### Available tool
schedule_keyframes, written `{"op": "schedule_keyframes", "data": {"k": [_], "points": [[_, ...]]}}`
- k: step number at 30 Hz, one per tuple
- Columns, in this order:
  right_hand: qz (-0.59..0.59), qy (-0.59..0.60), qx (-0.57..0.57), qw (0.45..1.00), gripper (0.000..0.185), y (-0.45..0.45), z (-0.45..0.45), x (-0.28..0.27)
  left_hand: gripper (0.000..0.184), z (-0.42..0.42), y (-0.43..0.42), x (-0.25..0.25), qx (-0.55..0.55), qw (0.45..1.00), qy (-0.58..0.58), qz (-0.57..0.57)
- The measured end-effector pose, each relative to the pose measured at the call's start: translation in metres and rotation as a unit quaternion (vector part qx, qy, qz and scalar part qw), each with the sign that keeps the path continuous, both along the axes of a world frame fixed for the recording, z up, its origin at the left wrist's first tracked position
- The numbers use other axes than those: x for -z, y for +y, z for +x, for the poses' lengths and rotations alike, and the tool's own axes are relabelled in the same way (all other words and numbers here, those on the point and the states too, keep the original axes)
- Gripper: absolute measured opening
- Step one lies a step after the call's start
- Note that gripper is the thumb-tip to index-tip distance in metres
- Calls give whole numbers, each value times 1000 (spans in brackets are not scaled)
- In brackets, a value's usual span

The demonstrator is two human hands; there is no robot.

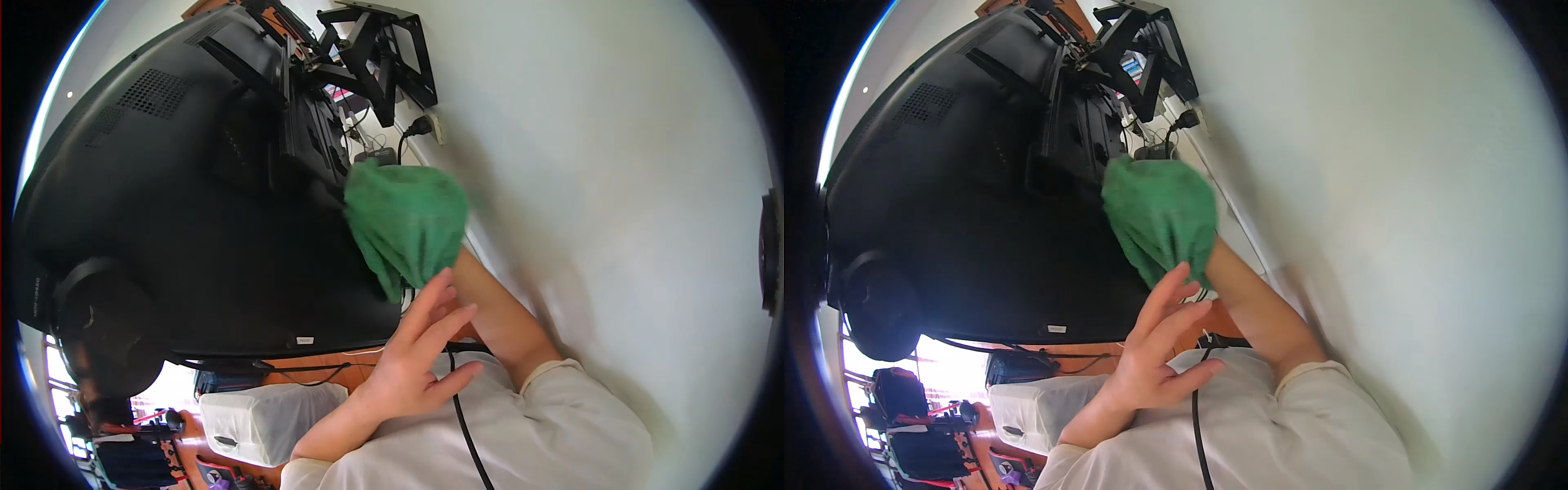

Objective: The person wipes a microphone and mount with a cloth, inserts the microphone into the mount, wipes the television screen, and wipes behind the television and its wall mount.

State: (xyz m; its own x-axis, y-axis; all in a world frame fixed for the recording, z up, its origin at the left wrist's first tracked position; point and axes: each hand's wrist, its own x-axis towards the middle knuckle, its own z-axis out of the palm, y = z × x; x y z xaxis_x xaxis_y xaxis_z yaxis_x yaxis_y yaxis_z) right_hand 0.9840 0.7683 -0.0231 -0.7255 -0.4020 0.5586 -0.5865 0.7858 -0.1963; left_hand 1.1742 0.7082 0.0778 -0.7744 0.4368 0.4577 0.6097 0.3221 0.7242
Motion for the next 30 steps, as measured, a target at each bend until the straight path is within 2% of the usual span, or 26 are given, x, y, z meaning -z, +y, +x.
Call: {"op": "schedule_keyframes", "data": {"k": [2,4,5,6,7,8,9,13,15,16,18,21,25,27,28,30], "points": [[230,177,138,947,36,-18,11,-21,64,-1,2,0,-2,1000,-6,3],[248,200,134,938,36,-34,5,-23,61,0,4,0,-4,1000,-14,4],[219,178,103,954,36,-39,-2,-19,61,0,4,-1,-9,1000,-18,0],[42,15,-21,999,38,-43,-19,4,61,0,4,-1,-14,1000,-23,-5],[-139,-149,-142,969,40,-47,-35,27,61,-1,3,1,-15,1000,-24,-6],[-310,-301,-253,866,43,-51,-47,45,61,-2,2,3,-16,1000,-15,-6],[-457,-431,-345,698,45,-51,-51,47,62,-4,2,4,-17,1000,-6,-6],[-468,-419,-347,696,50,-57,-54,49,61,-6,5,2,-28,999,-6,-21],[-501,-328,-418,683,47,-62,-59,47,68,-6,7,6,-32,999,-17,-10],[-504,-327,-416,683,47,-63,-62,46,68,-7,8,5,-29,999,-18,-12],[-475,-279,-455,699,41,-57,-62,37,60,-7,9,3,-20,999,-10,-31],[-443,-293,-446,721,38,-44,-60,27,59,-9,11,4,-13,999,-27,-24],[-464,-295,-444,707,35,-28,-42,43,67,-12,11,12,2,999,-41,-15],[-538,-390,-422,617,34,-6,-43,64,65,-14,10,13,3,999,-47,-26],[-537,-392,-422,617,34,-4,-45,68,65,-15,8,13,1,999,-47,-24],[-686,-499,-246,469,41,-2,-53,69,65,-15,5,10,3,998,-52,-25]]}}
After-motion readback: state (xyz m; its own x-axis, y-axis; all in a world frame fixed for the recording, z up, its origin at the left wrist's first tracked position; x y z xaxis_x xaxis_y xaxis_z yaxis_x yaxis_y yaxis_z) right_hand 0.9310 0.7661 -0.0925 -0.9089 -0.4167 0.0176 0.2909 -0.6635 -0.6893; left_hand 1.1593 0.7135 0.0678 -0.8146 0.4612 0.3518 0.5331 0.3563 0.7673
